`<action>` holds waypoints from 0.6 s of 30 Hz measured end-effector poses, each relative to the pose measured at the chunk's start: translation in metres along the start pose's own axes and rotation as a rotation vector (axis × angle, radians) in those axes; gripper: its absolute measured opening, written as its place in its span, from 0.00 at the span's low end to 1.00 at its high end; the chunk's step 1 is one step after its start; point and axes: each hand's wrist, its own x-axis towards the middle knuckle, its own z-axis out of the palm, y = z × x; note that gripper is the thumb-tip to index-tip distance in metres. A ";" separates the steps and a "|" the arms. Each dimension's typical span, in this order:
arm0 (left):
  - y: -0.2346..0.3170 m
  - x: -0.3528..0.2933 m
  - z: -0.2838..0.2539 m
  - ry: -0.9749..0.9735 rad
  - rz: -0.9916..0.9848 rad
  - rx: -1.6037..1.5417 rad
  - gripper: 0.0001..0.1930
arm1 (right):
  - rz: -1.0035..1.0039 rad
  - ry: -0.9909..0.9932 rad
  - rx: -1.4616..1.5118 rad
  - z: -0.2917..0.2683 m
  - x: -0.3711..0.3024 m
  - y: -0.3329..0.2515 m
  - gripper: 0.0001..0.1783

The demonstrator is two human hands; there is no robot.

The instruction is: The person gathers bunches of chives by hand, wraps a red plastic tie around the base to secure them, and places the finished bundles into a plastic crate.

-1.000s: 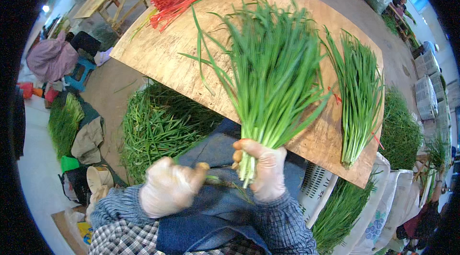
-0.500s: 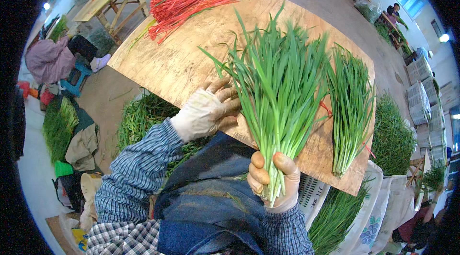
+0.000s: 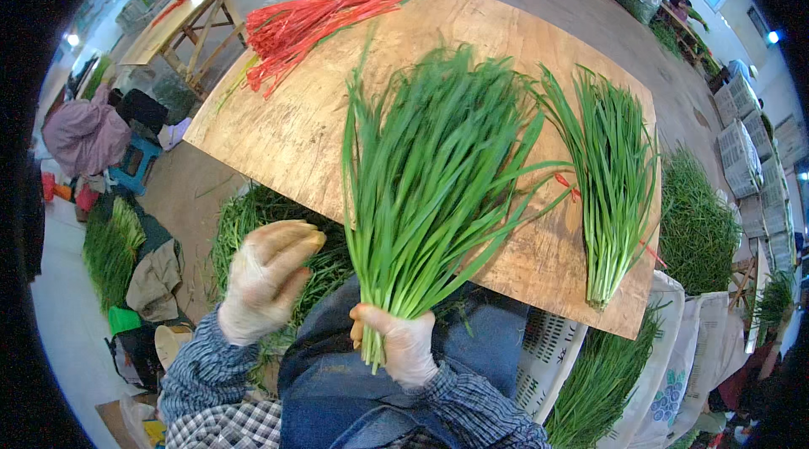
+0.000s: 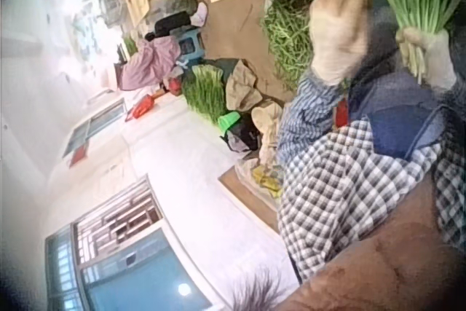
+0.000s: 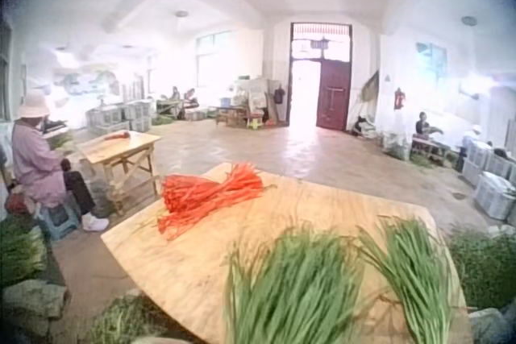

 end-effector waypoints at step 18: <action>0.009 0.054 0.039 -0.333 0.192 0.329 0.23 | 0.079 0.043 0.037 -0.001 -0.005 0.021 0.10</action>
